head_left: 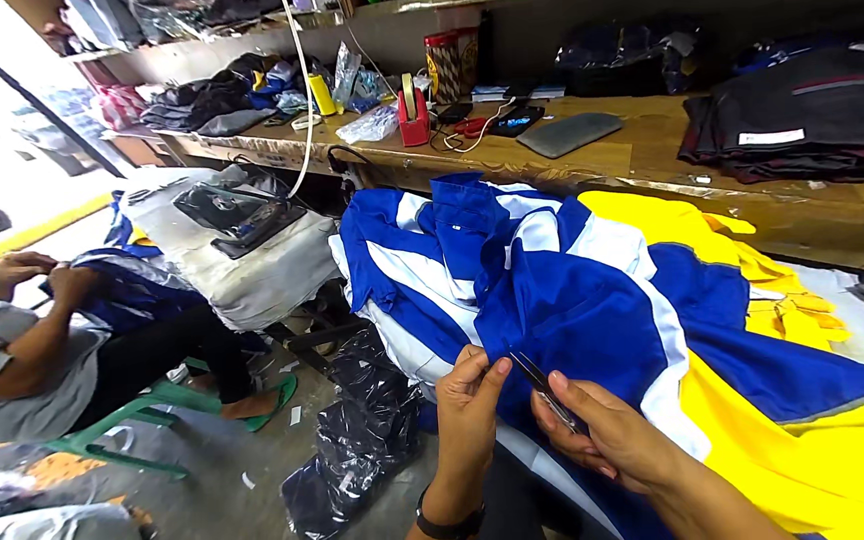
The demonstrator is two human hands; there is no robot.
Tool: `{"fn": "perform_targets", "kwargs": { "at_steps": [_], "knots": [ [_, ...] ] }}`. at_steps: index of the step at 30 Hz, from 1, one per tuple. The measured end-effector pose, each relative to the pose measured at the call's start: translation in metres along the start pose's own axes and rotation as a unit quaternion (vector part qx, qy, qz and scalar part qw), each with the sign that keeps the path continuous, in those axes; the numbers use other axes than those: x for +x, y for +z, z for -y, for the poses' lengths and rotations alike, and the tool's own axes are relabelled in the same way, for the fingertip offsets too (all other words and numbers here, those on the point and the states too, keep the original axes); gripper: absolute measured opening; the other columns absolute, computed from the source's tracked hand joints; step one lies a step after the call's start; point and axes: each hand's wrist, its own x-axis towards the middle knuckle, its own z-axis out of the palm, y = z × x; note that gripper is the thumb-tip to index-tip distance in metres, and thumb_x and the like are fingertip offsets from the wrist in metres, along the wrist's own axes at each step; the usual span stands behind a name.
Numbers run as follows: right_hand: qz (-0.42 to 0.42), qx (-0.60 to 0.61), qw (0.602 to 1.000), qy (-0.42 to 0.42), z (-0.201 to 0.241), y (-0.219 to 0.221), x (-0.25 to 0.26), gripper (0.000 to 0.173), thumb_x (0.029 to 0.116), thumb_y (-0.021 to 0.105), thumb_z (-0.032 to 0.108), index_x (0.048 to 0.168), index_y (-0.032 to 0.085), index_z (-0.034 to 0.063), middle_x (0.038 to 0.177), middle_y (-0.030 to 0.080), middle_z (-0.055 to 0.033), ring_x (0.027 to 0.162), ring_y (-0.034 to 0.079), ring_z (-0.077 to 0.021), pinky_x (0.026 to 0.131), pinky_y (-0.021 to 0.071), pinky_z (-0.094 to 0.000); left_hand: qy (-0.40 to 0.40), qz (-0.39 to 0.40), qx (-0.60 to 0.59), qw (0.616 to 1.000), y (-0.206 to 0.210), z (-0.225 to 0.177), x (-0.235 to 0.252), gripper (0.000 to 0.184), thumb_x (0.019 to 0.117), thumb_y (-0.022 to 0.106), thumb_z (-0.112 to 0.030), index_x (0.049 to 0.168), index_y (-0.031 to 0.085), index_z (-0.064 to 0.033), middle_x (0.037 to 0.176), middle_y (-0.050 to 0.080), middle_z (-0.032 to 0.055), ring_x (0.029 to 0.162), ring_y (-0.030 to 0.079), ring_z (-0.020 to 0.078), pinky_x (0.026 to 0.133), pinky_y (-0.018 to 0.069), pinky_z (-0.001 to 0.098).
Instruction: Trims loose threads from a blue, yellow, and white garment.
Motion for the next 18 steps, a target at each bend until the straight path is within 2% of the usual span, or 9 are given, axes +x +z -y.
{"fn": "perform_targets", "kwargs": {
  "at_steps": [7,12,14,16,17,18],
  "knots": [
    [-0.01,-0.016,1.0,-0.001,0.001,-0.002,-0.001,0.044,0.1092,0.039,0.049,0.083,0.057,0.0177,0.057,0.036,0.0127,0.041,0.032,0.0059,0.038,0.026,-0.0101,0.02,0.007,0.016,1.0,0.001,0.001,0.0,0.011,0.096,0.066,-0.005,0.094,0.076,-0.001,0.094,0.069,0.0013,0.091,0.064,0.0069,0.086,0.054,0.0231],
    [-0.072,-0.03,0.997,-0.006,0.001,0.007,0.0,0.045,0.1103,0.037,0.04,0.077,0.056,0.0176,0.053,0.037,0.0124,0.039,0.032,0.0055,0.036,0.0261,-0.0107,0.099,-0.015,0.092,0.991,0.006,0.008,-0.001,0.011,0.0956,0.066,-0.006,0.089,0.074,-0.002,0.085,0.062,-0.0032,0.086,0.059,0.0032,0.08,0.0506,0.0182],
    [-0.039,0.072,0.996,0.034,0.001,0.007,-0.002,0.047,0.1097,0.038,0.046,0.078,0.057,0.0163,0.054,0.038,0.0115,0.038,0.034,0.0053,0.036,0.0285,-0.0102,0.122,-0.014,0.102,0.987,0.007,0.011,-0.001,0.012,0.0962,0.065,-0.005,0.088,0.073,-0.0028,0.084,0.06,-0.0042,0.084,0.057,0.0022,0.078,0.0487,0.0172],
    [0.043,0.229,0.969,0.078,0.001,0.001,-0.002,0.049,0.1055,0.045,0.055,0.082,0.058,0.014,0.056,0.04,0.0097,0.038,0.038,0.0034,0.036,0.0353,-0.0114,0.121,-0.006,0.089,0.989,0.007,0.012,-0.002,0.012,0.0972,0.065,-0.008,0.09,0.074,-0.0041,0.086,0.061,-0.0045,0.086,0.057,0.002,0.08,0.049,0.0174],
    [0.064,0.257,0.961,0.083,-0.001,0.0,-0.002,0.048,0.1039,0.048,0.056,0.083,0.058,0.0139,0.057,0.041,0.0094,0.038,0.039,0.0028,0.036,0.0366,-0.0121,0.115,-0.004,0.081,0.99,0.007,0.012,-0.002,0.012,0.0974,0.065,-0.009,0.091,0.075,-0.0045,0.086,0.061,-0.0045,0.087,0.058,0.002,0.08,0.0491,0.0175],
    [0.056,0.232,0.969,0.066,-0.002,0.0,-0.001,0.047,0.1043,0.049,0.055,0.082,0.058,0.0141,0.057,0.04,0.0098,0.038,0.039,0.0035,0.036,0.0355,-0.0114,0.108,-0.001,0.074,0.991,0.007,0.011,-0.002,0.013,0.0975,0.066,-0.01,0.091,0.075,-0.0044,0.087,0.062,-0.0042,0.087,0.058,0.0023,0.08,0.0495,0.0177]
  ]
}}
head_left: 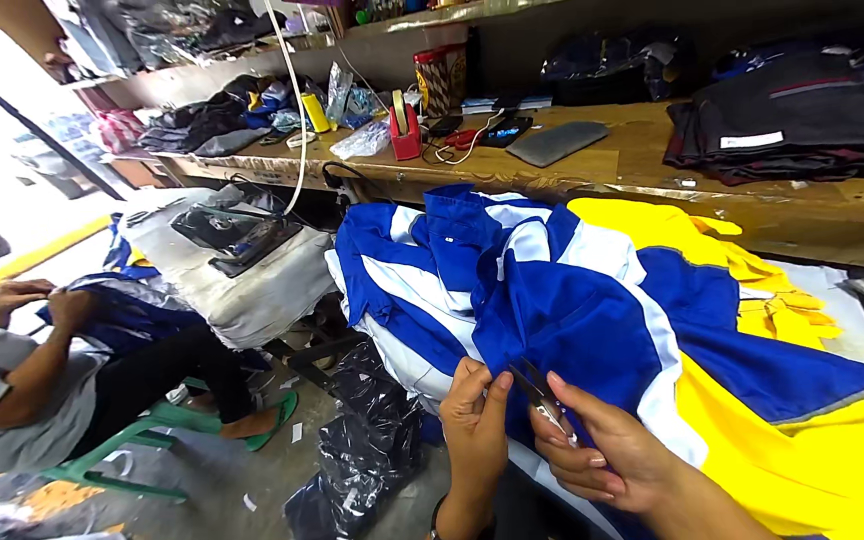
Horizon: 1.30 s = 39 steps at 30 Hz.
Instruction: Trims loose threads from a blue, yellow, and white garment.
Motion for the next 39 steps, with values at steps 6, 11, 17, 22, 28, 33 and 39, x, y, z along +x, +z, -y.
{"fn": "perform_targets", "kwargs": {
  "at_steps": [6,11,17,22,28,33,39],
  "knots": [
    [-0.1,-0.254,0.951,-0.145,-0.007,0.0,0.004,0.042,0.1066,0.051,0.043,0.074,0.058,0.0178,0.055,0.039,0.0132,0.042,0.034,0.0079,0.039,0.0275,-0.0089,-0.033,0.016,-0.029,0.999,-0.002,-0.004,-0.002,0.015,0.0983,0.066,-0.014,0.092,0.076,-0.0046,0.092,0.068,-0.0021,0.088,0.061,0.0033,0.082,0.0521,0.0196],
    [-0.069,-0.231,0.959,-0.146,-0.009,-0.007,0.005,0.043,0.1065,0.051,0.045,0.075,0.058,0.0168,0.055,0.041,0.0119,0.042,0.036,0.007,0.038,0.0286,-0.009,-0.038,0.021,-0.035,0.998,-0.001,-0.005,-0.003,0.015,0.0985,0.066,-0.014,0.092,0.076,-0.0039,0.093,0.069,-0.0007,0.088,0.062,0.0042,0.082,0.053,0.0204],
    [-0.063,-0.202,0.97,-0.124,-0.005,-0.006,0.005,0.044,0.105,0.054,0.045,0.072,0.06,0.0177,0.053,0.043,0.0125,0.04,0.039,0.0068,0.036,0.0302,-0.0099,0.004,0.023,0.009,1.0,-0.001,-0.005,-0.003,0.014,0.0978,0.067,-0.015,0.09,0.075,-0.0065,0.087,0.065,-0.0045,0.086,0.059,0.0013,0.079,0.0493,0.0172],
    [-0.115,-0.238,0.953,-0.147,-0.01,-0.003,0.011,0.044,0.1055,0.053,0.036,0.064,0.056,0.0197,0.051,0.039,0.0132,0.039,0.035,0.0071,0.035,0.0263,-0.0102,0.037,0.025,0.049,0.998,-0.001,-0.005,-0.001,0.014,0.0971,0.066,-0.012,0.087,0.073,-0.0052,0.082,0.059,-0.0055,0.083,0.056,-0.0001,0.075,0.0475,0.0142],
    [-0.093,-0.202,0.962,-0.16,-0.022,-0.003,0.017,0.045,0.108,0.048,0.04,0.068,0.053,0.0209,0.054,0.037,0.0138,0.041,0.034,0.0067,0.039,0.027,-0.01,0.021,0.015,0.019,0.999,0.0,-0.004,-0.002,0.013,0.0984,0.066,-0.014,0.09,0.073,-0.0074,0.085,0.061,-0.0059,0.085,0.057,0.0005,0.078,0.0485,0.0155],
    [-0.061,-0.254,0.948,-0.181,-0.021,-0.012,0.015,0.043,0.106,0.05,0.049,0.074,0.055,0.0205,0.056,0.039,0.0137,0.043,0.036,0.0068,0.039,0.0292,-0.01,-0.059,-0.003,-0.056,0.997,0.002,-0.008,-0.005,0.015,0.0987,0.066,-0.016,0.095,0.075,-0.0048,0.092,0.067,-0.0014,0.087,0.06,0.0037,0.082,0.0511,0.0199],
    [-0.16,-0.52,0.766,-0.341,-0.023,-0.024,0.017,0.046,0.1062,0.051,0.047,0.075,0.053,0.0138,0.059,0.04,0.0089,0.05,0.037,0.005,0.046,0.0285,-0.0135,-0.039,0.001,-0.003,0.999,0.004,-0.016,-0.008,0.015,0.097,0.065,-0.011,0.088,0.074,-0.0033,0.086,0.065,-0.0018,0.084,0.061,0.0028,0.078,0.0521,0.0177]
  ]
}}
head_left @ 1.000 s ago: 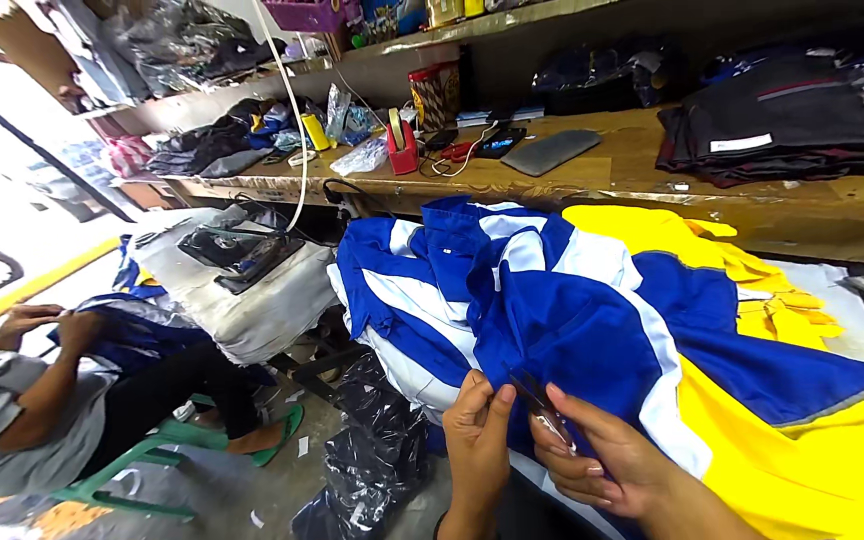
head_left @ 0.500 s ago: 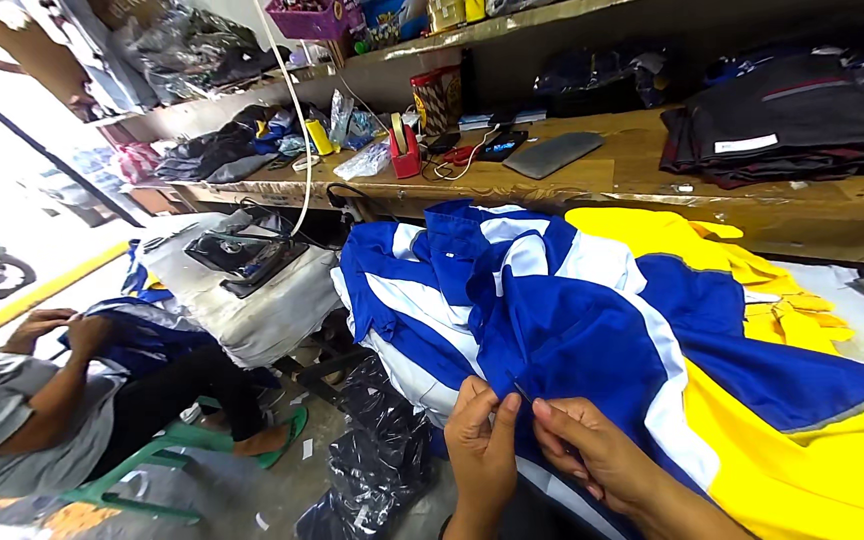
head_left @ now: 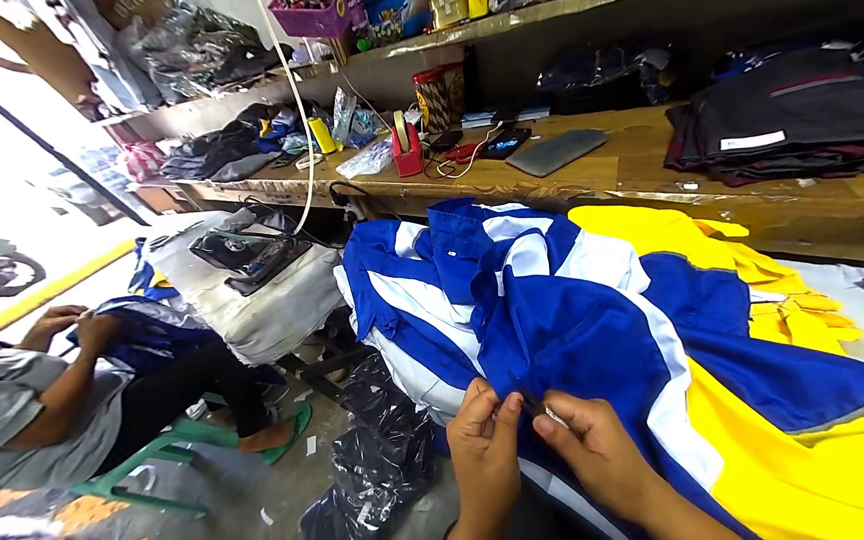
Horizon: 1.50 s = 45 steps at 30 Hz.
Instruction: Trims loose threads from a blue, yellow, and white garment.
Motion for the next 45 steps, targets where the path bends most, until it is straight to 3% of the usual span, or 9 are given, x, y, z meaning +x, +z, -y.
{"fn": "perform_targets", "kwargs": {
  "at_steps": [2,5,12,24,27,30,34,42,45],
  "knots": [
    [0.02,0.079,0.996,0.045,0.005,-0.001,0.0,0.043,0.1059,0.053,0.044,0.073,0.052,0.0164,0.057,0.037,0.0112,0.048,0.034,0.0069,0.045,0.026,-0.0111,0.031,-0.006,0.04,0.999,0.001,0.001,-0.001,0.014,0.0962,0.065,-0.01,0.086,0.073,-0.004,0.083,0.063,-0.0036,0.082,0.059,0.0013,0.076,0.0502,0.0158],
    [0.087,0.315,0.926,0.189,0.014,-0.004,0.0,0.042,0.105,0.054,0.044,0.07,0.056,0.0206,0.053,0.04,0.0141,0.041,0.037,0.0074,0.037,0.0293,-0.0099,0.048,-0.003,0.065,0.997,0.001,0.004,-0.001,0.014,0.0963,0.064,-0.01,0.085,0.071,-0.0041,0.082,0.062,-0.0039,0.083,0.059,0.001,0.076,0.05,0.0153],
    [0.082,0.311,0.923,0.211,0.016,-0.002,0.003,0.045,0.1065,0.052,0.036,0.064,0.053,0.0209,0.053,0.039,0.014,0.041,0.034,0.0076,0.038,0.0264,-0.0097,0.088,0.008,0.093,0.992,-0.002,0.007,-0.003,0.013,0.0961,0.066,-0.011,0.086,0.071,-0.0045,0.083,0.06,-0.004,0.083,0.058,0.0009,0.076,0.0495,0.0145],
    [0.087,0.239,0.959,0.122,0.001,-0.003,-0.003,0.042,0.1077,0.049,0.044,0.074,0.053,0.0204,0.059,0.039,0.0141,0.046,0.035,0.0079,0.042,0.0287,-0.0089,-0.013,-0.001,-0.009,1.0,0.001,0.009,-0.007,0.014,0.0986,0.065,-0.013,0.093,0.075,-0.0053,0.088,0.063,-0.0032,0.085,0.058,0.0018,0.08,0.0495,0.0172],
    [0.082,0.254,0.957,0.116,0.002,-0.002,-0.002,0.042,0.1075,0.05,0.044,0.073,0.054,0.02,0.058,0.039,0.0139,0.046,0.036,0.0079,0.042,0.0289,-0.0091,-0.044,0.002,-0.039,0.998,0.002,0.006,-0.007,0.014,0.0983,0.066,-0.013,0.098,0.075,-0.0028,0.091,0.067,-0.0012,0.086,0.062,0.0037,0.081,0.0532,0.0198],
    [0.068,0.283,0.945,0.151,0.008,0.0,0.001,0.043,0.1072,0.05,0.039,0.069,0.053,0.0207,0.056,0.039,0.0141,0.044,0.035,0.0077,0.04,0.0283,-0.0094,-0.028,0.003,-0.032,0.999,0.003,0.008,-0.007,0.016,0.0976,0.066,-0.013,0.087,0.075,-0.0056,0.087,0.064,-0.0027,0.083,0.058,0.0023,0.078,0.0493,0.0179],
    [0.081,0.316,0.926,0.189,0.01,0.002,0.003,0.046,0.1075,0.049,0.04,0.065,0.053,0.0207,0.053,0.038,0.0136,0.041,0.034,0.0071,0.038,0.0265,-0.0102,0.003,0.022,-0.014,1.0,-0.002,0.01,-0.005,0.016,0.0974,0.068,-0.016,0.086,0.076,-0.0087,0.086,0.063,-0.0049,0.085,0.057,0.0011,0.078,0.0471,0.0164],
    [0.08,0.296,0.939,0.154,0.002,0.004,-0.002,0.046,0.1085,0.046,0.044,0.068,0.05,0.0224,0.057,0.036,0.0146,0.047,0.033,0.0066,0.044,0.026,-0.0112,-0.036,0.004,-0.059,0.998,0.003,0.009,-0.008,0.017,0.0978,0.068,-0.02,0.089,0.076,-0.0082,0.089,0.064,-0.0032,0.087,0.058,0.0027,0.08,0.0491,0.0182],
    [0.105,0.33,0.924,0.161,0.002,0.001,-0.002,0.046,0.1077,0.048,0.046,0.069,0.051,0.0217,0.056,0.036,0.0146,0.045,0.033,0.007,0.042,0.0256,-0.0102,-0.048,0.007,-0.076,0.996,0.003,0.007,-0.009,0.016,0.0975,0.069,-0.02,0.09,0.077,-0.0087,0.091,0.066,-0.003,0.088,0.059,0.0028,0.081,0.0501,0.0187]
  ]
}}
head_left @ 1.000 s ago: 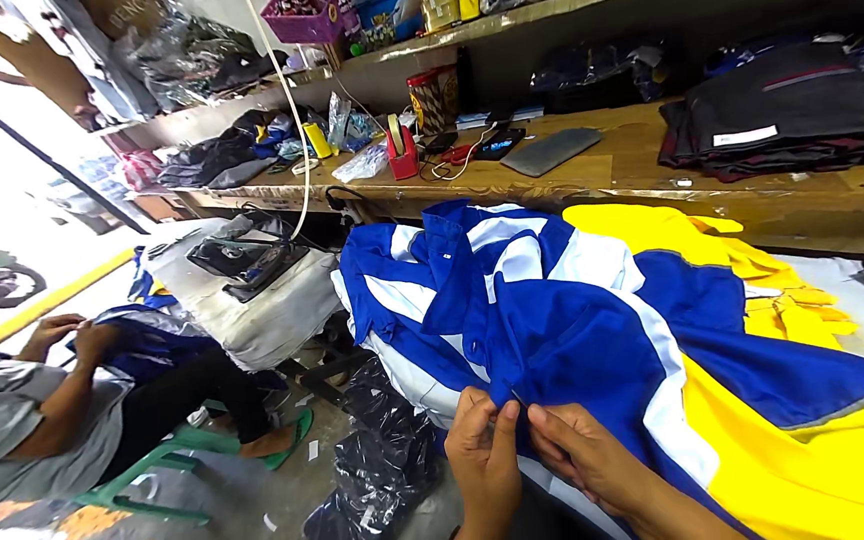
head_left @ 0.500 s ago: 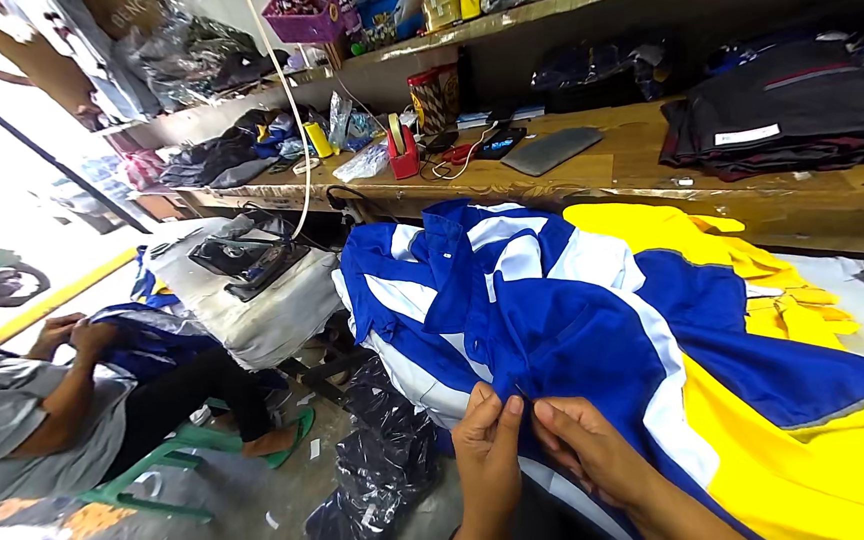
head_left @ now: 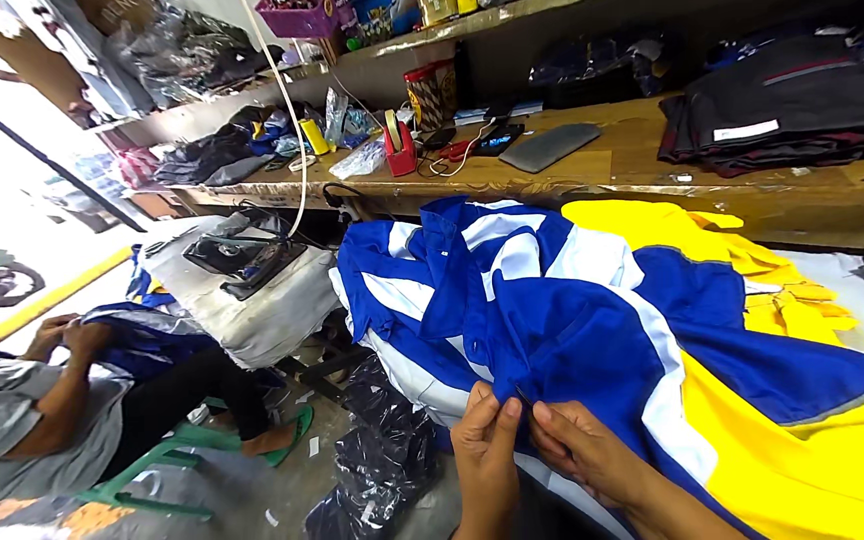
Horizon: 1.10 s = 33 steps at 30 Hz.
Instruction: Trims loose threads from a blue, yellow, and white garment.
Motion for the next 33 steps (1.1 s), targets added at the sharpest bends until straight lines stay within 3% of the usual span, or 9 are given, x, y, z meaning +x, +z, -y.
{"fn": "perform_targets", "kwargs": {
  "at_steps": [5,13,21,33],
  "knots": [
    [0.032,-0.023,0.999,-0.029,0.0,-0.007,0.0,0.041,0.1061,0.052,0.046,0.074,0.057,0.0197,0.058,0.042,0.0142,0.045,0.038,0.0082,0.041,0.0309,-0.0088,0.004,0.03,0.013,0.999,-0.006,-0.004,0.005,0.016,0.098,0.068,-0.02,0.092,0.077,-0.0084,0.09,0.065,-0.004,0.088,0.059,0.0024,0.081,0.05,0.0187],
    [0.017,0.002,1.0,-0.006,0.002,-0.001,0.002,0.045,0.1071,0.051,0.042,0.067,0.053,0.0217,0.056,0.039,0.015,0.046,0.035,0.0078,0.042,0.027,-0.0096,0.072,0.061,0.087,0.992,-0.012,-0.006,0.008,0.016,0.0982,0.066,-0.017,0.087,0.074,-0.0084,0.083,0.057,-0.0062,0.084,0.053,-0.0006,0.076,0.0437,0.0142],
    [0.024,-0.032,0.999,-0.019,-0.003,-0.006,-0.001,0.043,0.1069,0.048,0.049,0.075,0.054,0.0209,0.058,0.04,0.0144,0.045,0.036,0.0079,0.041,0.029,-0.009,0.027,0.034,0.057,0.997,-0.01,-0.002,0.006,0.014,0.0988,0.065,-0.016,0.092,0.075,-0.0078,0.09,0.063,-0.004,0.088,0.058,0.002,0.081,0.0489,0.0181],
    [0.016,0.013,1.0,0.009,0.005,-0.002,0.005,0.045,0.106,0.051,0.047,0.07,0.055,0.0205,0.055,0.04,0.0141,0.042,0.036,0.0074,0.039,0.0289,-0.0097,0.026,0.077,0.053,0.995,-0.015,-0.003,0.01,0.016,0.0993,0.065,-0.015,0.089,0.075,-0.0076,0.088,0.061,-0.005,0.087,0.056,0.0005,0.079,0.0472,0.0164]
  ]
}}
